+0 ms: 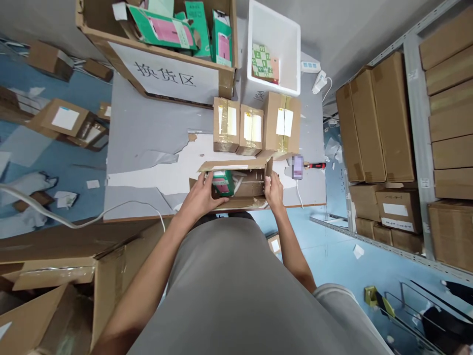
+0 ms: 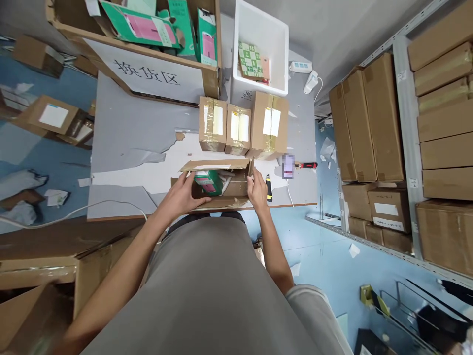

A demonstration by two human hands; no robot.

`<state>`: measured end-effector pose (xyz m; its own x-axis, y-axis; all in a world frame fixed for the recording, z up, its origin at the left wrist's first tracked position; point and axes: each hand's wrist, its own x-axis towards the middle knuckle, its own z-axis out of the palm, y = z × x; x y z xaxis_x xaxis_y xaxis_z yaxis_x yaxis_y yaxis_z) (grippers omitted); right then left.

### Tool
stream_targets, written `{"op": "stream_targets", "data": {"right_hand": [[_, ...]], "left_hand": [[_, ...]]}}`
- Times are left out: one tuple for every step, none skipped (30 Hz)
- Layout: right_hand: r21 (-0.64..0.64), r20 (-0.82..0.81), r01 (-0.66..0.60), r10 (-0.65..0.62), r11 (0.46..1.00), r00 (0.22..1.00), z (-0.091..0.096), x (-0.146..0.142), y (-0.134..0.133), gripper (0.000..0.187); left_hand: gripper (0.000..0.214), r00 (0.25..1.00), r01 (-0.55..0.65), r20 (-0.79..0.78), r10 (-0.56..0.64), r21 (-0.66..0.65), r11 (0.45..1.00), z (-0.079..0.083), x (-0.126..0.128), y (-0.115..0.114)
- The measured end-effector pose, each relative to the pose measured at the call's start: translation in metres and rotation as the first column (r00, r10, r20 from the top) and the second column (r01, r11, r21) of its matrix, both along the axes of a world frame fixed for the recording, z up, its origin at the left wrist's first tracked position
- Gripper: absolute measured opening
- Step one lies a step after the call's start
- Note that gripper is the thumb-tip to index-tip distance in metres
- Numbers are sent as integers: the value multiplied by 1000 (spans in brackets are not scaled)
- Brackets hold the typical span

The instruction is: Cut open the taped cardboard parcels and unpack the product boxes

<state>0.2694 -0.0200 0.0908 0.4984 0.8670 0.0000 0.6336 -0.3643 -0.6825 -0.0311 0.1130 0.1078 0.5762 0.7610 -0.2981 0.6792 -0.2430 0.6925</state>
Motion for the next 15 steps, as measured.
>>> {"op": "stream_targets", "data": {"right_hand": [[-4,-8,-4,4,1000,1000,1,-2,0,72],[-8,-17,-8,7,1000,1000,2,-4,0,71],[-11,-24,-12,12,1000,1000,3,-6,1,70],[-12,-30,-17,16,1000,999,4,-7,1,68],[-10,-34,-21,21,1000,999,4,-8,1,68],[-7,-35,-25,25,1000,999,4,-8,1,68],[-2,-33,-26,26,1000,999,4,-8,1,68],[3,-32,-26,26,1000,999,3,-8,1,69],[9,-31,-25,25,1000,999,2,-7,1,70],[13,-33,-22,23,1000,999,0,-5,0,71],[14,-36,-17,17,1000,999,-1,-3,-1,72],[14,-42,-9,10,1000,999,-3,-1,-2,73],[13,-52,-2,3,1000,999,-4,2,-3,74],[11,-69,5,-4,1000,998,-5,5,-5,75],[12,-96,12,-11,1000,995,-6,8,-6,76]], "left_hand": [[109,999,-15,-38,15,-11,1000,-1,9,4],[104,997,-30,-73,29,-15,999,-1,18,9],[97,994,-52,-100,51,-6,999,-1,28,13],[91,989,-81,-120,82,12,997,-2,37,19],[86,984,-115,-135,118,33,993,-2,46,24],[82,976,-150,-151,155,48,988,-3,53,29],[79,968,-179,-170,186,53,982,-4,60,34],[76,959,-200,-193,206,49,979,-6,65,38],[74,952,-212,-215,217,44,976,-8,69,41],[71,948,-216,-230,221,46,975,-11,71,43],[70,946,-213,-240,220,54,976,-13,72,42],[69,945,-202,-248,212,62,977,-16,71,39],[68,945,-187,-261,197,60,980,-18,69,34],[67,944,-171,-277,178,47,984,-20,66,28],[66,944,-154,-291,154,26,988,-21,62,21]]}}
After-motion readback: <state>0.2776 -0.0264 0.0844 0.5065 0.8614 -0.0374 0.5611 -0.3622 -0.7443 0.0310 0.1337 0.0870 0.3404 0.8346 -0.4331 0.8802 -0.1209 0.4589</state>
